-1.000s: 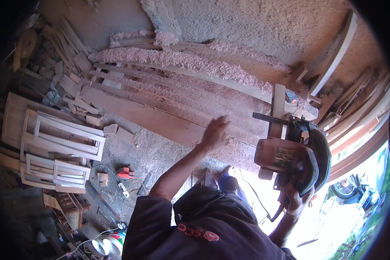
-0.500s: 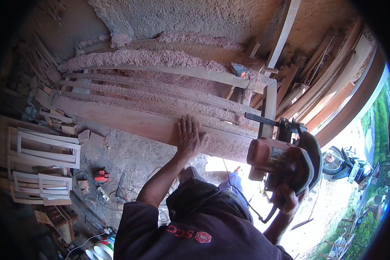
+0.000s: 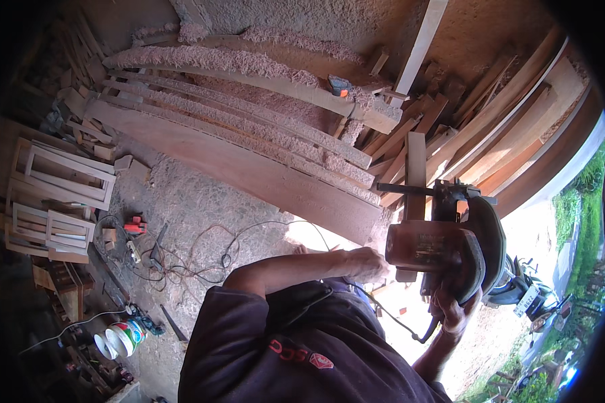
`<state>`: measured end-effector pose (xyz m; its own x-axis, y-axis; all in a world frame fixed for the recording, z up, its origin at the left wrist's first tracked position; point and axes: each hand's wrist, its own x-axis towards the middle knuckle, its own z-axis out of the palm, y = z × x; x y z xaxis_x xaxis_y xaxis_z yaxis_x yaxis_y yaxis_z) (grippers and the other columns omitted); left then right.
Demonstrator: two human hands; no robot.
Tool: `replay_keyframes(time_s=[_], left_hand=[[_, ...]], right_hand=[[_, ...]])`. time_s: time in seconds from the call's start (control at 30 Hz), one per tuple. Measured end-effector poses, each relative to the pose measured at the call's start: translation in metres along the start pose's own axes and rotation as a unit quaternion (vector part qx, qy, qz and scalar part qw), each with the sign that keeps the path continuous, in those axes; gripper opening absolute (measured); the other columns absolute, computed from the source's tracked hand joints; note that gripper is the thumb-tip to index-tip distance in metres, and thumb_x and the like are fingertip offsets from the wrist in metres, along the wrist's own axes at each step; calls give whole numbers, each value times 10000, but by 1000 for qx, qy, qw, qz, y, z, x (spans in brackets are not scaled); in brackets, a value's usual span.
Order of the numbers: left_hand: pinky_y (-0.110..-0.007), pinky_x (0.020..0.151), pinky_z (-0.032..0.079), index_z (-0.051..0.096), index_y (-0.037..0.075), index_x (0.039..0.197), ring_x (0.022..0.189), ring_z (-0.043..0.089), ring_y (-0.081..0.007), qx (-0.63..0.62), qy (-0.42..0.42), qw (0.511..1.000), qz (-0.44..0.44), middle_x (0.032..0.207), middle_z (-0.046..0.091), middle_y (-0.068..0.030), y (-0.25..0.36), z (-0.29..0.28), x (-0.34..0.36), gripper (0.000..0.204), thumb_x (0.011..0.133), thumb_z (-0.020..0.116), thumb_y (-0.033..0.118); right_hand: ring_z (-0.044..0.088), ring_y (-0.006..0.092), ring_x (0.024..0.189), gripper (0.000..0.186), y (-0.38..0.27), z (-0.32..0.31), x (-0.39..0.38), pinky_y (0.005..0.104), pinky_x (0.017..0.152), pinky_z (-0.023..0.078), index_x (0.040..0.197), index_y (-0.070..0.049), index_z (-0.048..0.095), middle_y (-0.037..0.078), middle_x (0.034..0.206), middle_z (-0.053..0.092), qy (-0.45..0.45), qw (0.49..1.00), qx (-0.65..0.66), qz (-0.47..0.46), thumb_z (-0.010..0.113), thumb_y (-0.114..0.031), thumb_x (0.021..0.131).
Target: The person positions a long wooden plank on a workbench, then uses a circular saw to cut it into shorter pieces. After cutting, the person uses a hand planer to smooth the plank's surface.
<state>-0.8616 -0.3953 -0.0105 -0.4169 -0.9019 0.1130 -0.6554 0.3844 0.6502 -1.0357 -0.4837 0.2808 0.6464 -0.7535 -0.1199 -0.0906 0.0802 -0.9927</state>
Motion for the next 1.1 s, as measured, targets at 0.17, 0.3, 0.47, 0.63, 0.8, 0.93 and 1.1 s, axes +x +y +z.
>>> replay_keyframes(time_s=[0.17, 0.3, 0.47, 0.63, 0.8, 0.93, 1.1], left_hand=[[-425, 747, 587, 707, 69, 1107, 836, 703, -296, 59, 233, 955, -176, 898, 711, -99, 20, -118, -114, 209, 928, 700, 176], [-475, 1056, 468, 532, 43, 1417, 1262, 546, -368, 137, 361, 867, -315, 1397, 541, -182, 44, -144, -151, 577, 871, 709, 109], [-495, 1281, 165, 444, 78, 1538, 1578, 140, -351, 243, 140, 866, -413, 1709, 161, -140, 64, -124, -151, 814, 843, 788, 323], [-486, 1301, 118, 429, 152, 1552, 1590, 100, -363, 252, 56, 856, -447, 1702, 190, -160, 65, -95, -129, 913, 803, 787, 530], [-498, 1296, 151, 440, 107, 1531, 1565, 172, -395, 298, 14, 825, -480, 1661, 267, -187, 59, -77, -104, 994, 758, 770, 638], [-488, 1288, 191, 448, 69, 1515, 1535, 241, -405, 349, 39, 807, -476, 1616, 336, -206, 58, -72, -94, 1041, 727, 765, 672], [-464, 1283, 217, 476, 59, 1494, 1509, 320, -389, 351, 17, 795, -495, 1583, 407, -181, 56, -73, -88, 917, 789, 741, 582]], right_hand=[[538, 50, 697, 802, 7, -21, -3, 213, 639, 431, 1432, 64, 503, -34, 846, 605, -100, 992, -52, 61, 742, -126, 690], [549, 59, 776, 919, 22, -28, 20, 216, 722, 447, 1530, 43, 422, -36, 891, 611, -236, 965, -40, 106, 724, -102, 674], [575, 55, 812, 940, 43, -38, 60, 233, 778, 475, 1601, -48, 368, -35, 938, 660, -407, 901, -136, 65, 750, -39, 742], [554, 57, 778, 949, 63, -57, 94, 235, 730, 465, 1618, -86, 350, -27, 881, 648, -514, 843, -145, 59, 727, 26, 754], [522, 65, 729, 978, 85, -70, 117, 253, 676, 466, 1622, -104, 344, -23, 918, 642, -561, 812, -158, 17, 742, 51, 742], [561, 87, 820, 982, 91, -84, 133, 267, 732, 495, 1616, -98, 356, 6, 1049, 669, -573, 796, -194, 22, 762, 57, 736], [624, 140, 998, 998, 92, -90, 144, 314, 878, 511, 1622, -107, 345, 57, 1180, 694, -573, 795, -196, -15, 771, 60, 735]])
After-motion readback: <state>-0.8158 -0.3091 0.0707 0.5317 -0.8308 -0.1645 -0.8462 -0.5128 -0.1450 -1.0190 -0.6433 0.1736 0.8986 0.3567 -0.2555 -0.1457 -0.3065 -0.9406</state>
